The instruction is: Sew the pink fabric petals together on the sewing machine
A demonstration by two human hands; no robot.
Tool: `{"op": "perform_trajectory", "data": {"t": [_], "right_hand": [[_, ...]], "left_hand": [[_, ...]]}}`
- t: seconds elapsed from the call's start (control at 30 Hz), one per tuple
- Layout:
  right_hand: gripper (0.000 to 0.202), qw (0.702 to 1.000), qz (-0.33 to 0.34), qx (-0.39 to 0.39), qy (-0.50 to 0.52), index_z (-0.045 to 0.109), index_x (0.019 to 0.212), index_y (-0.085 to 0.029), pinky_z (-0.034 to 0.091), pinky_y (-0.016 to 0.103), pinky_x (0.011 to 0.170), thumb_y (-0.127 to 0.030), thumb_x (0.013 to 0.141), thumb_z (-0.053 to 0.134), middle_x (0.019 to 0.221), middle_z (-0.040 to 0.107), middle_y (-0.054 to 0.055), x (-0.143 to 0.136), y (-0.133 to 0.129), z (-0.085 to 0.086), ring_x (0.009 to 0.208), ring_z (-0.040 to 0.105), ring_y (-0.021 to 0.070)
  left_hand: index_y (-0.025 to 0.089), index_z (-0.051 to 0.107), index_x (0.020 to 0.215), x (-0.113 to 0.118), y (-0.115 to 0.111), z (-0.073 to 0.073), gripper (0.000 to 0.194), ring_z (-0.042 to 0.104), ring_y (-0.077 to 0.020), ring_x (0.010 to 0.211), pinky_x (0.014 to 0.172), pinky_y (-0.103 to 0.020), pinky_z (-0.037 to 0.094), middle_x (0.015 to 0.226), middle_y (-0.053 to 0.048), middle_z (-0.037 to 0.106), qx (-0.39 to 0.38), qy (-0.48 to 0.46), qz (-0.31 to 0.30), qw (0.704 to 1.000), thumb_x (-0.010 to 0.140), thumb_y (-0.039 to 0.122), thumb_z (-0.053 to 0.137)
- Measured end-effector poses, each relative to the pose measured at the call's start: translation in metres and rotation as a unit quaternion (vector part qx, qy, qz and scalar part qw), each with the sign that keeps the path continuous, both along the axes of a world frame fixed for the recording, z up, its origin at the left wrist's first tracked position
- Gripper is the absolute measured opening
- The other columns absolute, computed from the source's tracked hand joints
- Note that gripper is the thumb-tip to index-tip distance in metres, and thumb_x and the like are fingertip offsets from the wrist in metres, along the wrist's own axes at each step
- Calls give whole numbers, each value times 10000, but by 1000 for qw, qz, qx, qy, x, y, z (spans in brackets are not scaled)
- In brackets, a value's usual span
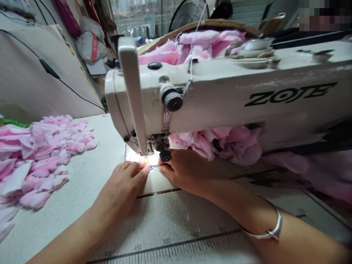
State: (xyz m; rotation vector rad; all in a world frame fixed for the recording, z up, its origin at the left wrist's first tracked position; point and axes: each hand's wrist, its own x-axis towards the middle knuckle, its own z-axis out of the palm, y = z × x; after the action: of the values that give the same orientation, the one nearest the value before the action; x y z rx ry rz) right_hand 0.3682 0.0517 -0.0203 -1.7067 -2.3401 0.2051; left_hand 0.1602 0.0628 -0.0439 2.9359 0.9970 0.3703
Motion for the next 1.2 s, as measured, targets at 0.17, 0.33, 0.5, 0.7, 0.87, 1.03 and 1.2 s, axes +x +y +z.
{"op": "perform_trajectory", "data": {"t": [0.17,0.33,0.5,0.7,0.87,1.03,1.2], "right_hand": [[140,1000,-4,23,-8,641,748,-222,241,281,553,-272,841,550,712,635,-5,0,3,-3,647,538,143],[151,998,-3,54,-18,627,732,-207,229,277,535,-248,849,539,688,625,-9,-2,5,-4,616,532,133],[135,996,-3,81,-36,632,802,-203,235,285,523,-240,866,520,729,640,1,-2,5,-6,628,562,150],[125,987,30,125,-92,608,870,-179,235,300,491,-231,885,495,891,654,38,7,0,-9,645,588,173],[136,984,78,130,-94,592,937,-179,288,301,497,-121,873,486,939,640,45,5,-6,-6,727,589,177],[214,976,103,156,-113,589,917,-173,272,310,469,-11,825,484,835,636,51,-3,-3,-8,694,577,187],[173,967,131,190,-106,597,790,-179,262,311,462,-15,812,548,675,593,21,-4,-2,-10,687,568,181]], "left_hand": [[189,470,1274,4,-3,-2,383,488,-245,1030,896,-432,447,1100,-93,559,1,18,22,1000,903,104,434],[175,516,1188,9,1,-4,303,494,-251,1004,852,-420,457,1061,-89,565,13,31,36,999,903,122,432],[158,564,1005,9,8,-2,184,520,-235,906,778,-391,457,934,-71,593,39,-18,31,999,934,155,394],[149,546,900,9,17,0,88,510,-175,757,693,-309,435,821,-35,540,44,-81,46,995,900,149,457],[170,538,866,7,22,1,74,490,-124,688,640,-244,404,757,10,496,35,-114,60,991,909,198,484],[186,508,773,5,22,5,131,417,-95,559,527,-221,344,684,38,460,6,-128,104,986,890,243,526],[183,549,829,1,28,3,56,465,-103,600,548,-224,377,730,25,504,45,-129,81,987,872,219,542]]}}
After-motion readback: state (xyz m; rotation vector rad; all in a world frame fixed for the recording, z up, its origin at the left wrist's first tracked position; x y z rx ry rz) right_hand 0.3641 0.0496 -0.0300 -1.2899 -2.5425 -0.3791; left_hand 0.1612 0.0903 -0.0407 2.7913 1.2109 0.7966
